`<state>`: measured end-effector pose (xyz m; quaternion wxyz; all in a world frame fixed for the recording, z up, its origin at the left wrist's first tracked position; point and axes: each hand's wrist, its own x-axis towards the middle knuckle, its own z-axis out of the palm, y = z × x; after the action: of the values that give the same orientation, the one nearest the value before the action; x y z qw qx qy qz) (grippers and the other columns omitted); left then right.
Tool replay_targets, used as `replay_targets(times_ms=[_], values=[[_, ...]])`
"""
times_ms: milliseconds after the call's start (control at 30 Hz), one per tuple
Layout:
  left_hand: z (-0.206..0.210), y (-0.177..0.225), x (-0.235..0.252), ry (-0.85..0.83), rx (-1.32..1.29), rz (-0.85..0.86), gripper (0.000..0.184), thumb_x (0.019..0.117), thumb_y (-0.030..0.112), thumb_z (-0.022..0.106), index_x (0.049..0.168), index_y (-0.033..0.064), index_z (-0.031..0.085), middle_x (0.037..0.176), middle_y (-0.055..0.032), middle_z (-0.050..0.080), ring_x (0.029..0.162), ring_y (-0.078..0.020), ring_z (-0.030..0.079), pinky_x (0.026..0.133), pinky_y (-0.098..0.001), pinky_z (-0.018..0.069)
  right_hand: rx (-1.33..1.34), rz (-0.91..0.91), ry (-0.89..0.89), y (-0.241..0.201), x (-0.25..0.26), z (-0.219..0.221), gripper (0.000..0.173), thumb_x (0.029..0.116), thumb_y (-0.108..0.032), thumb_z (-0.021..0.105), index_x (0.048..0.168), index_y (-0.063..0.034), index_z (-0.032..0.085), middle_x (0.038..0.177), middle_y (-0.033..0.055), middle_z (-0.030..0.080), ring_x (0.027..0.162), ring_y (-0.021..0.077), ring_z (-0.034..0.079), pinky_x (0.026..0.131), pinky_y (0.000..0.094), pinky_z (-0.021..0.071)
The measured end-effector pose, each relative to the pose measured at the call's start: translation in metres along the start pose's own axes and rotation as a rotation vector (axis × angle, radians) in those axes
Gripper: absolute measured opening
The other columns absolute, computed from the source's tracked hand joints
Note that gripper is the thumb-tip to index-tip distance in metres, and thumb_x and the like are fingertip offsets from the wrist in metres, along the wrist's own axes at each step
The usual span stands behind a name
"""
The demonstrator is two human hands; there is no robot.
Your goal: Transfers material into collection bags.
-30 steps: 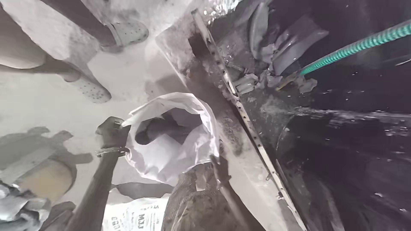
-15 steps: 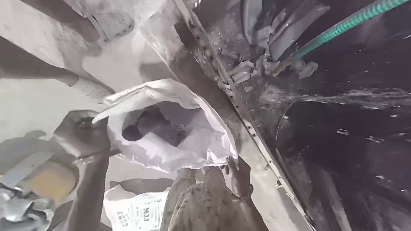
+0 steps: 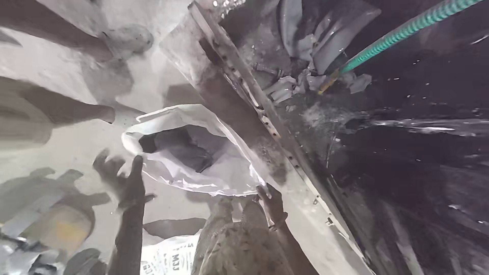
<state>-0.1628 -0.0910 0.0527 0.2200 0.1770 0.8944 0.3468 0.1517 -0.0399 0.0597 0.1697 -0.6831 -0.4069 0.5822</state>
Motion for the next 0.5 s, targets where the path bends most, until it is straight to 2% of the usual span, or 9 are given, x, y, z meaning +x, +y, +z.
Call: replay_targets(times_ms=[67, 100, 167, 200, 233, 267, 333, 433, 500], values=[[0.004, -0.012, -0.03, 0.075, -0.061, -0.033, 0.073, 0.1008, 0.017, 0.06, 0.153, -0.0148, 0.02, 0.151, -0.0383, 0.036, 0.137, -0.0323, 0.047, 0.112, -0.0305, 0.0404, -0.054, 0.119, -0.094, -0.01, -0.002, -0.007, 0.035, 0.0987, -0.003, 0.06, 0.127, 0.0161, 0.056, 0.101, 0.0209, 0.067, 0.079, 0.0134, 0.066, 0.077, 0.0283, 0.057], [0.009, -0.016, -0.048, 0.088, -0.117, -0.106, 0.072, 0.1026, 0.016, 0.056, 0.155, -0.0146, 0.017, 0.156, -0.0378, 0.03, 0.143, -0.033, 0.041, 0.116, -0.0298, 0.0362, -0.081, 0.173, -0.138, -0.015, -0.004, -0.011, 0.046, 0.0984, -0.005, 0.062, 0.138, 0.0136, 0.05, 0.113, 0.0255, 0.066, 0.087, 0.0188, 0.068, 0.082, 0.0325, 0.0573], [0.019, -0.021, -0.086, 0.095, -0.19, -0.313, 0.064, 0.1084, 0.019, 0.043, 0.158, -0.0082, 0.014, 0.161, -0.0322, 0.024, 0.147, -0.0303, 0.035, 0.117, -0.0342, 0.0332, -0.186, 0.247, -0.215, -0.024, -0.008, -0.02, 0.061, 0.0975, -0.011, 0.066, 0.15, 0.0066, 0.041, 0.121, 0.0274, 0.065, 0.095, 0.0256, 0.07, 0.086, 0.038, 0.0577], [0.024, -0.023, -0.106, 0.097, -0.232, -0.446, 0.06, 0.1109, 0.024, 0.036, 0.161, -0.002, 0.014, 0.164, -0.0266, 0.022, 0.148, -0.03, 0.032, 0.117, -0.0407, 0.0331, -0.25, 0.255, -0.251, -0.029, -0.01, -0.025, 0.063, 0.0982, -0.015, 0.067, 0.152, 0.0047, 0.04, 0.122, 0.028, 0.066, 0.097, 0.0288, 0.071, 0.088, 0.0407, 0.0568], [0.03, -0.02, -0.125, 0.102, -0.267, -0.572, 0.059, 0.1123, 0.029, 0.03, 0.162, 0.0016, 0.015, 0.165, -0.0244, 0.022, 0.149, -0.0324, 0.032, 0.117, -0.047, 0.0333, -0.311, 0.227, -0.286, -0.033, -0.014, -0.031, 0.061, 0.0992, -0.018, 0.067, 0.151, 0.0046, 0.043, 0.119, 0.027, 0.068, 0.098, 0.0301, 0.071, 0.089, 0.0418, 0.0562], [0.038, -0.014, -0.142, 0.104, -0.293, -0.684, 0.059, 0.1126, 0.032, 0.026, 0.162, 0.001, 0.016, 0.165, -0.0261, 0.023, 0.148, -0.0361, 0.033, 0.116, -0.0513, 0.0338, -0.353, 0.169, -0.321, -0.035, -0.017, -0.038, 0.056, 0.0997, -0.019, 0.065, 0.147, 0.0059, 0.048, 0.116, 0.0255, 0.07, 0.098, 0.0299, 0.072, 0.089, 0.0417, 0.0567], [0.05, 0.002, -0.172, -0.008, -0.319, -0.876, 0.057, 0.1132, 0.03, 0.024, 0.159, -0.0023, 0.019, 0.161, -0.0298, 0.027, 0.143, -0.0388, 0.039, 0.112, -0.0534, 0.0355, -0.349, 0.039, -0.357, -0.042, -0.022, -0.054, 0.042, 0.0992, -0.015, 0.062, 0.135, 0.0084, 0.06, 0.11, 0.0224, 0.073, 0.094, 0.0245, 0.072, 0.085, 0.0354, 0.0572], [0.064, 0.048, -0.201, -0.451, -0.216, -1.008, 0.048, 0.1129, 0.016, 0.024, 0.155, -0.0072, 0.025, 0.155, -0.0307, 0.037, 0.134, -0.0332, 0.049, 0.107, -0.0448, 0.0411, -0.258, -0.134, -0.252, -0.054, -0.019, -0.074, 0.032, 0.0948, -0.004, 0.058, 0.121, 0.0139, 0.065, 0.094, 0.0162, 0.073, 0.077, 0.0107, 0.068, 0.071, 0.0229, 0.0553], [0.082, 0.094, -0.207, -0.659, -0.136, -1.076, 0.042, 0.1126, 0.014, 0.026, 0.146, -0.0077, 0.038, 0.139, -0.0232, 0.054, 0.118, -0.0221, 0.059, 0.098, -0.0352, 0.0454, -0.204, -0.202, -0.128, -0.061, -0.004, -0.09, 0.03, 0.0948, -0.001, 0.055, 0.117, 0.0162, 0.065, 0.089, 0.0126, 0.073, 0.07, 0.0066, 0.066, 0.066, 0.0211, 0.0551]])
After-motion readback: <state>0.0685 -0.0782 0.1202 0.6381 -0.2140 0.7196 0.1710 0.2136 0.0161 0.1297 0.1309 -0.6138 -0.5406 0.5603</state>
